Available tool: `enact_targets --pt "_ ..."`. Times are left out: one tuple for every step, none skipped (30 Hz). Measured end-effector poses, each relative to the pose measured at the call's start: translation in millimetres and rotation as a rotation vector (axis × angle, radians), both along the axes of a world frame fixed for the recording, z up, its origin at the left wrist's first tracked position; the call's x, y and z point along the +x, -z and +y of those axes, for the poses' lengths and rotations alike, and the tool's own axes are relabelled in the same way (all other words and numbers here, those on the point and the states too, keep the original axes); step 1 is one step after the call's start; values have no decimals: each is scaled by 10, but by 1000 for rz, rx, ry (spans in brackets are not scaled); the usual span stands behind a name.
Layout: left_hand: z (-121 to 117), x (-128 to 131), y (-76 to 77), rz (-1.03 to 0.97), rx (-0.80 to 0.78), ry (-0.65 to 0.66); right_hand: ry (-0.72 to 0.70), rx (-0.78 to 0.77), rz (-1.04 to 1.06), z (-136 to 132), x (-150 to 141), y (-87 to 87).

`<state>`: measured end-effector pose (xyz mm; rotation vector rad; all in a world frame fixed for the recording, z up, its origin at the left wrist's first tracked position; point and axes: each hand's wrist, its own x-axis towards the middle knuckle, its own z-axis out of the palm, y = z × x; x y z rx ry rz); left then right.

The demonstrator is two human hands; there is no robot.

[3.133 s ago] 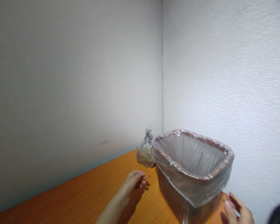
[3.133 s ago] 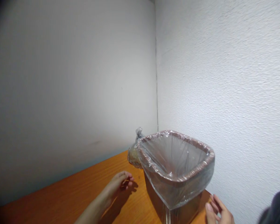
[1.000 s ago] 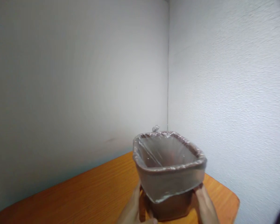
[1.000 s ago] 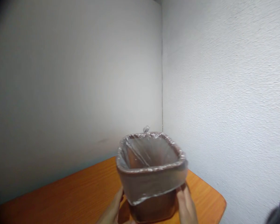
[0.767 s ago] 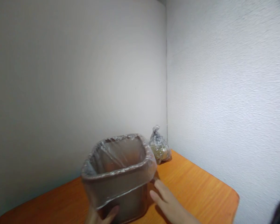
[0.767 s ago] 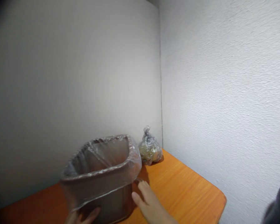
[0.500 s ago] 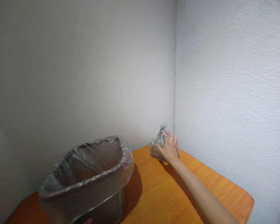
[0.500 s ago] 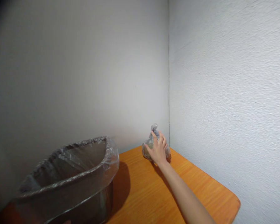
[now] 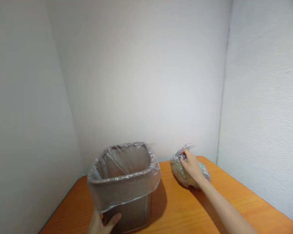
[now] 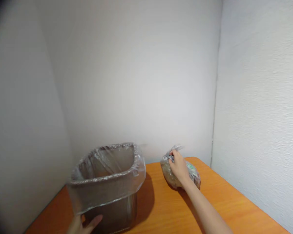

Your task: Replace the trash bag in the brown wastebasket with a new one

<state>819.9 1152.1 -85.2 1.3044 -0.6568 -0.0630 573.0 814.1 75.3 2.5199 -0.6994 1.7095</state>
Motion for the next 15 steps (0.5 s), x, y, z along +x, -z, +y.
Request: enact_targets --pt "-34 -18 3 4 -18 21 -29 -3 7 85 74 23" --pt "-72 -34 2 17 -26 41 -56 -6 17 172 139 47" --pt "-114 -48 -2 30 -35 61 -84 -7 33 261 193 73" --pt "-158 -59 -8 35 -48 83 -110 -9 55 349 233 98" --pt "-203 -68 -15 33 -64 108 -135 -12 80 436 259 122" --pt "-245 -74 -23 25 -84 132 -158 -16 107 522 270 146" --pt "-282 -81 -32 12 -105 151 -183 -19 137 604 265 167" --pt "-312 -87 -39 -3 -122 170 -203 -24 168 683 246 188" --pt "-332 -94 -45 -21 -131 195 -207 -42 193 756 214 209" --pt "-341 -101 -49 -42 -136 218 -188 -77 202 824 172 232" --pt "-338 -109 -51 -66 -138 228 -148 -131 189 885 124 259" --pt "-326 -115 -51 -91 -140 213 -96 -200 151 938 73 294" --pt "-306 -119 -51 -122 -143 166 -53 -278 102 982 24 336" --pt "-280 -119 -52 -169 -151 86 -34 -359 53 1018 -17 387" --pt "-250 -115 -55 -236 -162 -23 -44 -437 16 1047 -48 443"
